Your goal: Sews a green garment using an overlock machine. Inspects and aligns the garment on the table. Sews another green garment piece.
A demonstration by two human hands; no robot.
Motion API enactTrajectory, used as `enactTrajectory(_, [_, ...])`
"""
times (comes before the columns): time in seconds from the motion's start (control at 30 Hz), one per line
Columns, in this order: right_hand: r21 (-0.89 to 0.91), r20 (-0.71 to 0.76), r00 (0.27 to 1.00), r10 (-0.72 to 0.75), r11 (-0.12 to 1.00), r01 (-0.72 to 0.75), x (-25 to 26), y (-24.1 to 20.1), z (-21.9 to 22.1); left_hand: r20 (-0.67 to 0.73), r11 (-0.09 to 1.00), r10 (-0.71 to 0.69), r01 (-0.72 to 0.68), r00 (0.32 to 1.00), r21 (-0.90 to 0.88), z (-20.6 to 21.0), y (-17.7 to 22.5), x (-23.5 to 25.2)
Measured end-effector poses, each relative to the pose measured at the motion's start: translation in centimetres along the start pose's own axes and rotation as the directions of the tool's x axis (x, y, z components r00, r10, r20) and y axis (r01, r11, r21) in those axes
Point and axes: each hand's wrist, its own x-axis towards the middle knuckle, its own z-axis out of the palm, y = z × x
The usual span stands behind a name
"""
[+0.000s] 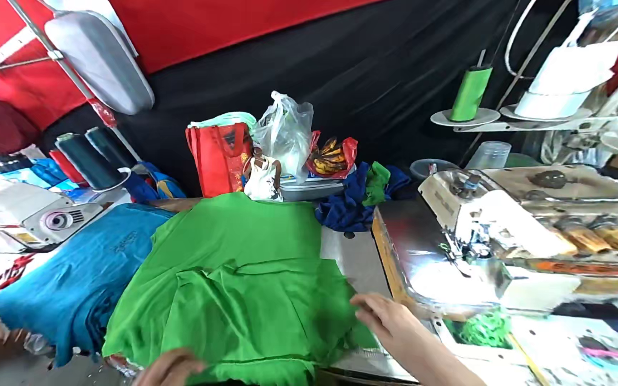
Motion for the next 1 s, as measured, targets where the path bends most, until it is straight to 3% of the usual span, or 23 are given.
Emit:
enactTrajectory(0.07, [-0.164, 0.078, 0.967, 0.245, 0.959, -0.23, 1.5, -1.0, -0.1, -0.076, 0.988, 0.148, -0.151, 0.986, -0.033, 2.5, 2.3, 5.0])
enactTrajectory(0.13, [-0.315, 0.172, 0.9, 0.401, 0.888, -0.336, 1.9, -1.9, 0.6, -0.173, 0.972, 0.218, -0.229, 0.961, -0.052, 5.6, 4.1, 10.2])
enactTrajectory(0.27, [-0.342, 0.133, 0.925, 0.355, 0.893, -0.294, -0.2, -1.5, 2.0, -0.029, 0.987, 0.145, -0.147, 0.989, -0.072, 9.9, 7.8, 18.9])
enactTrajectory(0.4, [-0.242, 0.084, 0.952, 0.296, 0.932, -0.269, -2.0, -0.1, 1.7, 0.037, 0.989, 0.139, -0.141, 0.99, 0.051, 14.1, 7.6, 23.6])
enactTrajectory(0.5, [-0.139, 0.002, 0.968, 0.25, 0.959, -0.247, -2.4, -0.1, 0.7, 0.047, 0.985, 0.173, -0.173, 0.984, 0.01, 14.4, 7.1, 24.1])
enactTrajectory(0.57, [-0.066, -0.154, 0.983, 0.102, 0.991, -0.113, -2.0, 0.4, 0.8, -0.041, 0.965, 0.245, -0.247, 0.969, -0.083, 13.5, 7.1, 23.5])
enactTrajectory(0.63, [-0.016, -0.31, 0.949, -0.047, 0.999, 0.045, -0.5, 1.0, 1.3, -0.134, 0.916, 0.347, -0.366, 0.928, -0.164, 12.1, 7.6, 22.7])
enactTrajectory(0.7, [0.104, -0.398, 0.913, -0.085, 0.985, 0.138, 1.4, 1.5, 1.9, -0.142, 0.878, 0.401, -0.424, 0.905, -0.222, 10.0, 8.5, 21.7])
enactTrajectory(0.8, [0.298, -0.358, 0.934, -0.016, 0.945, 0.131, 3.2, 2.0, 2.5, -0.125, 0.872, 0.374, -0.394, 0.919, -0.291, 7.2, 9.5, 20.5])
enactTrajectory(0.93, [0.56, -0.07, 0.997, 0.026, 0.828, 0.017, 2.1, 2.1, 2.7, -0.004, 0.832, 0.288, -0.252, 0.958, -0.494, 4.5, 9.6, 19.7])
enactTrajectory(1.0, [0.686, -0.083, 0.996, 0.023, 0.727, 0.041, 1.0, 2.2, 3.0, 0.055, 0.822, 0.308, -0.236, 0.95, -0.518, 3.3, 9.6, 19.5])
